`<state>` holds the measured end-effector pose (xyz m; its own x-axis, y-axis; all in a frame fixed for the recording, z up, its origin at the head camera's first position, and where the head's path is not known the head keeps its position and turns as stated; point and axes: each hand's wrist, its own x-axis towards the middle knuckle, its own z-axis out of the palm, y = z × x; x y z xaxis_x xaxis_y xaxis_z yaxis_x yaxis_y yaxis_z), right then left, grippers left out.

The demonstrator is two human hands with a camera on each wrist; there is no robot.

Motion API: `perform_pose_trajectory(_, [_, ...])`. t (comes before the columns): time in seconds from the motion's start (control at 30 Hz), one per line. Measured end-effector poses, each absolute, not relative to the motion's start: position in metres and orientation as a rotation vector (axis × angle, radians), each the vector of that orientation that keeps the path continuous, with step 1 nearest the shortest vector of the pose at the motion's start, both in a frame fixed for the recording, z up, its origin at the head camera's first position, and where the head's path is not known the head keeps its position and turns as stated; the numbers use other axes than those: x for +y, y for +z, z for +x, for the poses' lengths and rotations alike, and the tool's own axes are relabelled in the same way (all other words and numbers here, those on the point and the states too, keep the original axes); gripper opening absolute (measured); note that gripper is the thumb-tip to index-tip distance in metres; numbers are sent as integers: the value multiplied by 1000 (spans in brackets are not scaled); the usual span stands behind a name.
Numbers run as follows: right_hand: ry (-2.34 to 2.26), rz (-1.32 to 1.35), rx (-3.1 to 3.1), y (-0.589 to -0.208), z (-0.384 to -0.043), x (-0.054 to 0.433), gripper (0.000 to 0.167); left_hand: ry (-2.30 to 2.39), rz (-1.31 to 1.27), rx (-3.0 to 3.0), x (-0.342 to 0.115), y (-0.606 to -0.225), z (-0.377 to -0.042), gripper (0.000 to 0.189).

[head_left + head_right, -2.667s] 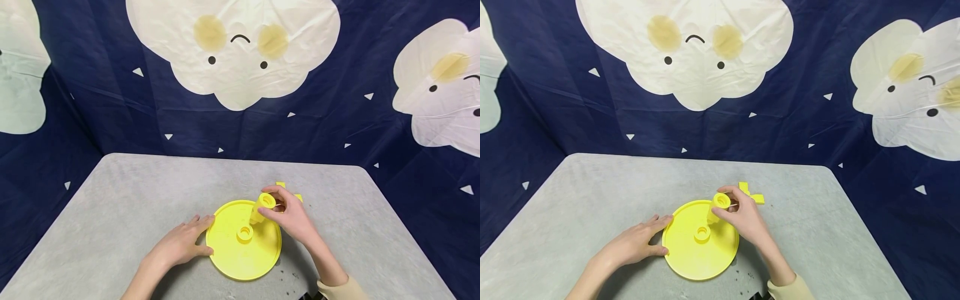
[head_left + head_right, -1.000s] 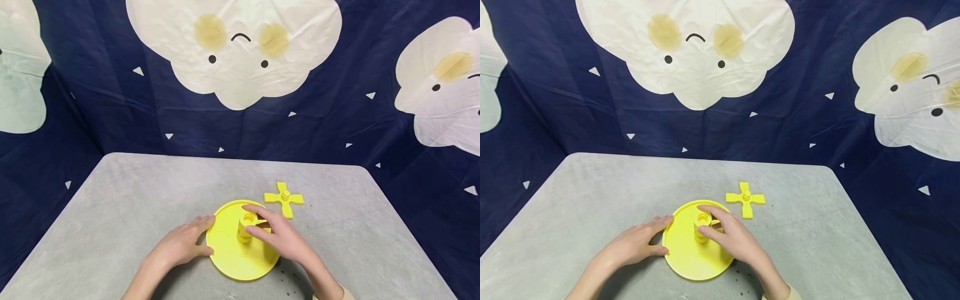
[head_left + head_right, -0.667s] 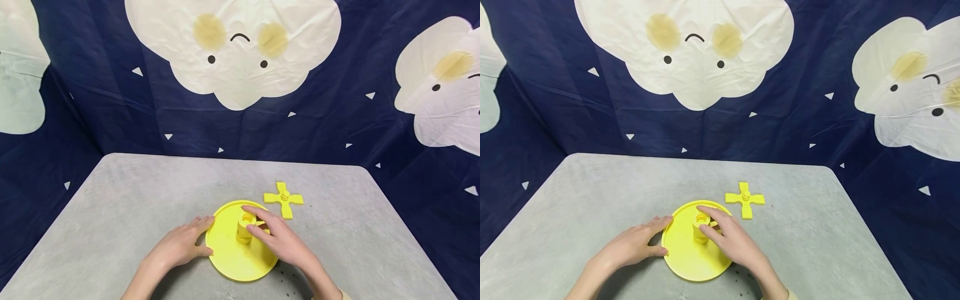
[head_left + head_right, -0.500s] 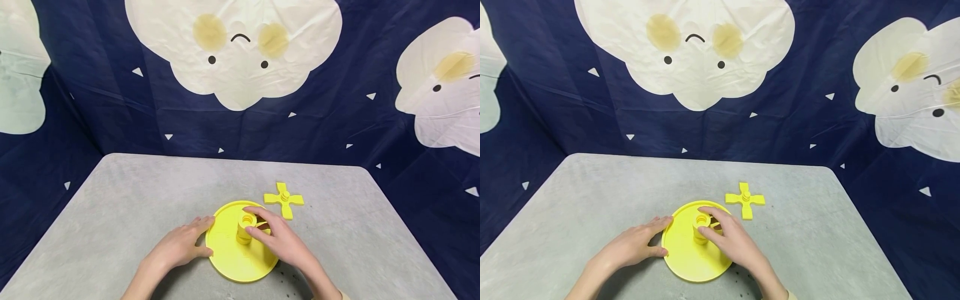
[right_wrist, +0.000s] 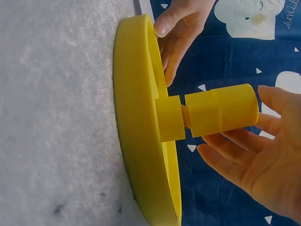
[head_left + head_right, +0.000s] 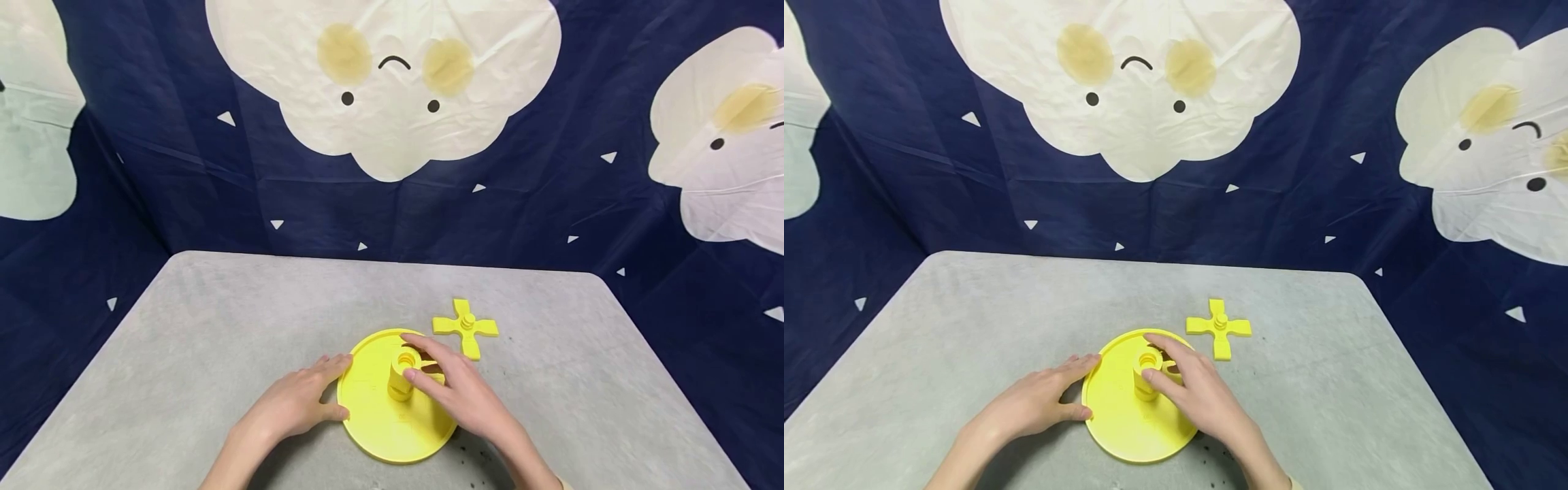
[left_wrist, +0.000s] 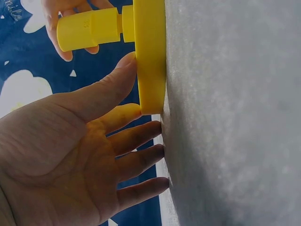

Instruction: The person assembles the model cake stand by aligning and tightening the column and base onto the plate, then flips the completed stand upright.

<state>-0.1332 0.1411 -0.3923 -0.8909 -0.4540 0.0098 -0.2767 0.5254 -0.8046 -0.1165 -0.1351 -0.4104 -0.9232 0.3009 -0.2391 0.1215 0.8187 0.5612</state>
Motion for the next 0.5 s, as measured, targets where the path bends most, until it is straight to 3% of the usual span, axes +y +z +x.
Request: perform_pose_trajectory(0.5, [-1344, -589, 2545, -397, -134, 138, 40, 807, 333, 2691, -136, -411, -116, 83])
